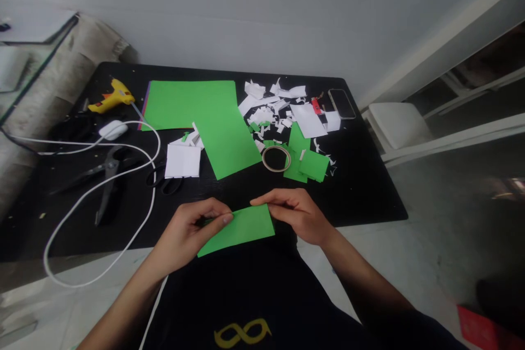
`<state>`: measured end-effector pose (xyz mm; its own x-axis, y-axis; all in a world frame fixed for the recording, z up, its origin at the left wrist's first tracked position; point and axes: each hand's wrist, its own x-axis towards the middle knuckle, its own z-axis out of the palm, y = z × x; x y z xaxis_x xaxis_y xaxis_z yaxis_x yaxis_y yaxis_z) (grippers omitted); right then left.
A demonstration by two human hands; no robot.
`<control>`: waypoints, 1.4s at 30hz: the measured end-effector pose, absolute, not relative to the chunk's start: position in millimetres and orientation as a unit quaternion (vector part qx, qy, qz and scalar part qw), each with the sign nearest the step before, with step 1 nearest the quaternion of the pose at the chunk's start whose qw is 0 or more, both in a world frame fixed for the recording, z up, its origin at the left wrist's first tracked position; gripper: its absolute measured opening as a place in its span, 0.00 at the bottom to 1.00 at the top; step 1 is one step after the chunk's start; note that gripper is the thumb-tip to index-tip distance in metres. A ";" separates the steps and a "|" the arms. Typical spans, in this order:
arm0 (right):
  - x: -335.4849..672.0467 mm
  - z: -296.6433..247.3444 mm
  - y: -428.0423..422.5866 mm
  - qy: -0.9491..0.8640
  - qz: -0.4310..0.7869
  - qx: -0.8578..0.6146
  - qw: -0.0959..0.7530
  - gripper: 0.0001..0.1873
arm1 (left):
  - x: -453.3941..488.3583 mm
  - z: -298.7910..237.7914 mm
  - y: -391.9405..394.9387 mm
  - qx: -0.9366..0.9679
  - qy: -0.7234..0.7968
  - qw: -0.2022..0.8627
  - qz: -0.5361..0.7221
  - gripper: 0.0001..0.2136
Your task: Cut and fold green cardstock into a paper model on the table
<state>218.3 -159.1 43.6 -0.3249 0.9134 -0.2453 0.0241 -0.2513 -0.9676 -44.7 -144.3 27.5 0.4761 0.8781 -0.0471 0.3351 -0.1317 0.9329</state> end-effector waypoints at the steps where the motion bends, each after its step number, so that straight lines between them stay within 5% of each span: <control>1: 218.9 43.5 -159.3 -0.497 0.646 -0.467 0.344 0.13 | -44.6 28.1 -144.5 0.705 0.431 0.491 0.277 0.10; 28: 198.4 40.0 -168.5 -0.602 0.483 -0.530 0.352 0.07 | -35.4 34.2 -147.4 0.801 0.403 0.373 0.238 0.07; 42: 203.4 37.4 -163.5 -0.545 0.533 -0.539 0.358 0.09 | -32.1 30.8 -147.1 0.772 0.408 0.418 0.251 0.10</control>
